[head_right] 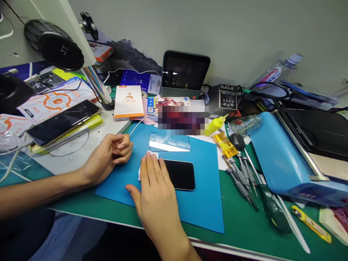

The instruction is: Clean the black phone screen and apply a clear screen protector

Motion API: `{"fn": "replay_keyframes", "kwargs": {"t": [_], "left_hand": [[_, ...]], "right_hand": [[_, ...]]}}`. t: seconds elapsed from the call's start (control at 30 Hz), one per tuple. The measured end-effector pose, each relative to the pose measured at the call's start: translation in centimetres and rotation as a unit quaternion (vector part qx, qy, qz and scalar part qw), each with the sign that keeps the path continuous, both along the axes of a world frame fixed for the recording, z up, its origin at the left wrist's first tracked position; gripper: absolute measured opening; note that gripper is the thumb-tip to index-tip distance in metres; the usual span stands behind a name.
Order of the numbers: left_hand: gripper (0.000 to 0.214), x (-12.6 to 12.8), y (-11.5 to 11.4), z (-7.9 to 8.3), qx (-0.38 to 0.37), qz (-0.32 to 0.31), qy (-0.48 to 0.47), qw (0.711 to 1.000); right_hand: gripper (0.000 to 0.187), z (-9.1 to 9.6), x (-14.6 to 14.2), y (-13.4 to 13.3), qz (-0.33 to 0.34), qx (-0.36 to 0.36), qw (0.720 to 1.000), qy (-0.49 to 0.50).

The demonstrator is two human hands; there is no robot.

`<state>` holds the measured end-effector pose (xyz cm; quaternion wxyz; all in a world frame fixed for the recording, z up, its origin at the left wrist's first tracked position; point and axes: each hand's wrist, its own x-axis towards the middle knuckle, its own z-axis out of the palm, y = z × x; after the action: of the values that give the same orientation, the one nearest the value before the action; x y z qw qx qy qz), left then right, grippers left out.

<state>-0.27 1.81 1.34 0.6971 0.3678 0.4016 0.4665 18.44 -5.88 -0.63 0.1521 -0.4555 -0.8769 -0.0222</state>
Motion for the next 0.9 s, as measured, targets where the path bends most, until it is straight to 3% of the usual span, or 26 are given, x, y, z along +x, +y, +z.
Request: {"fn": "replay_keyframes", "kwargs": {"t": [0.07,0.27,0.47,0.7,0.9], "left_hand": [[0.036,0.1,0.0,0.1,-0.005,0.002,0.003,1.0],[0.037,0.1,0.1,0.2,-0.011,-0.007,0.009,1.0],[0.035,0.1,0.0,0.3,-0.023,0.003,0.023,0.999],[0.036,0.2,-0.1,0.3,-0.028,-0.002,0.028,0.999],[0.035,0.2,-0.2,0.3,-0.032,0.003,0.029,0.999]], "right_hand": [[0.061,0.0,-0.2,0.1,-0.004,-0.002,1.0,0.01],[0.063,-0.6,1.3,-3.5,0.021,0.038,0.999,-0.015],[0.064,-0.2,-0.2,-0.1,-0.017,0.0,1.0,0.011],[0.075,-0.4,1.2,-3.5,0.004,0.017,1.0,0.013],[0.073,-0.1,0.4,-0.4,-0.032,-0.022,0.999,0.014]]}}
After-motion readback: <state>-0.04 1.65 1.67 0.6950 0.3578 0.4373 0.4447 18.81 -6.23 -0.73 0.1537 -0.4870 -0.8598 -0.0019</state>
